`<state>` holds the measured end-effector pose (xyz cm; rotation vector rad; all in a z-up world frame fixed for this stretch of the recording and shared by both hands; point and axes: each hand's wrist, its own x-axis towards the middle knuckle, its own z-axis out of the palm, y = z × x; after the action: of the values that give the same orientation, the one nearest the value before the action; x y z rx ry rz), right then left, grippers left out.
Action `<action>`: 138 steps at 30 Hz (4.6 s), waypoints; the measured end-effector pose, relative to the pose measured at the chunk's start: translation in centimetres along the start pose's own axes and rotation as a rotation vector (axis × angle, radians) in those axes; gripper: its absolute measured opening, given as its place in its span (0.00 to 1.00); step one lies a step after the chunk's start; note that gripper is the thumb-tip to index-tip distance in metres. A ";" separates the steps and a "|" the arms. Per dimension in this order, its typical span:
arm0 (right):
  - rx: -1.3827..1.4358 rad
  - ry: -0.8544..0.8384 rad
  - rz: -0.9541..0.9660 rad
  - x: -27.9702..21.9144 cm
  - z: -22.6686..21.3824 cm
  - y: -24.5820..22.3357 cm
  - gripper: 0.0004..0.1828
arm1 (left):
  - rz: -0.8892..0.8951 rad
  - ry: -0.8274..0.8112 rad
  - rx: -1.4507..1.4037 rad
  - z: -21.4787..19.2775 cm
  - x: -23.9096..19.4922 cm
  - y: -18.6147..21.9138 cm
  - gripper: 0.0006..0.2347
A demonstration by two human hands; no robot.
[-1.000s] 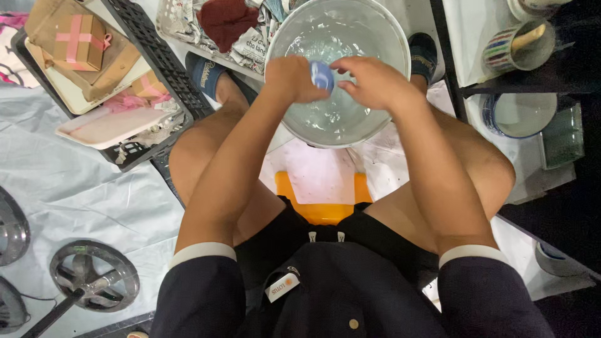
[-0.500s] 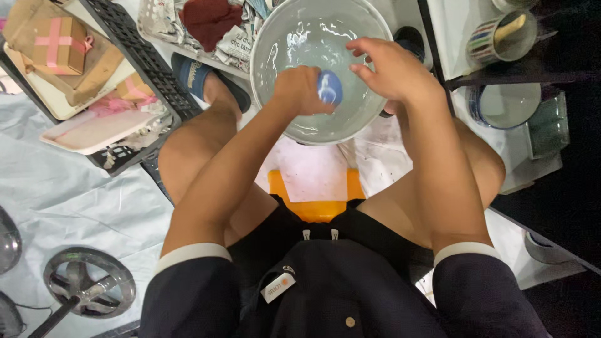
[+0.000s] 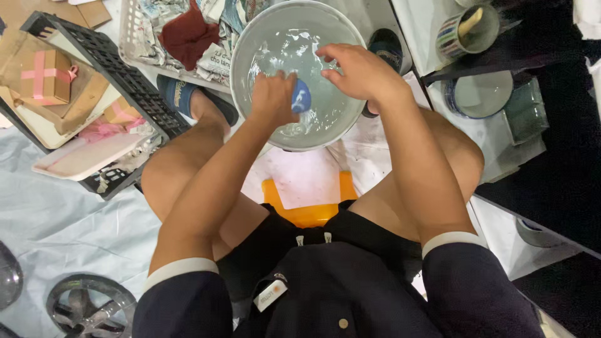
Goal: The person washes several ceramic items by hand in a bucket of water. They scrub a small blue bowl, a larger blue-rimmed bowl, a square dish, and a small glass, then place each item on a nearby shelf after rinsing.
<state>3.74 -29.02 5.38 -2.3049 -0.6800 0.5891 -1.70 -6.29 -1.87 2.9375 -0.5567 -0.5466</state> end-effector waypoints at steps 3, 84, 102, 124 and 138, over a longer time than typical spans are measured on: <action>0.006 0.001 -0.016 0.2 0.6 0.3 0.22 | -0.014 0.079 -0.080 -0.5 -0.2 0.3 0.41; 0.135 1.115 0.298 -39.3 8.0 1.0 0.26 | 0.797 -0.134 -1.274 -6.2 -19.0 35.8 0.25; -0.221 0.864 0.369 -24.9 4.9 13.7 0.12 | 0.520 -0.035 -1.514 -5.3 -18.5 27.5 0.24; -0.382 0.536 -0.374 -25.3 -1.1 -14.5 0.14 | 0.223 0.250 -1.539 -10.1 -17.3 12.5 0.20; 0.922 0.399 0.098 -6.9 0.0 -8.0 0.28 | 0.181 0.455 -0.956 -14.3 -10.4 2.0 0.20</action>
<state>-4.00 -28.00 12.44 -1.5082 -0.0531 0.3515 -6.20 -3.85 15.16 1.9726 -0.3508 -0.0571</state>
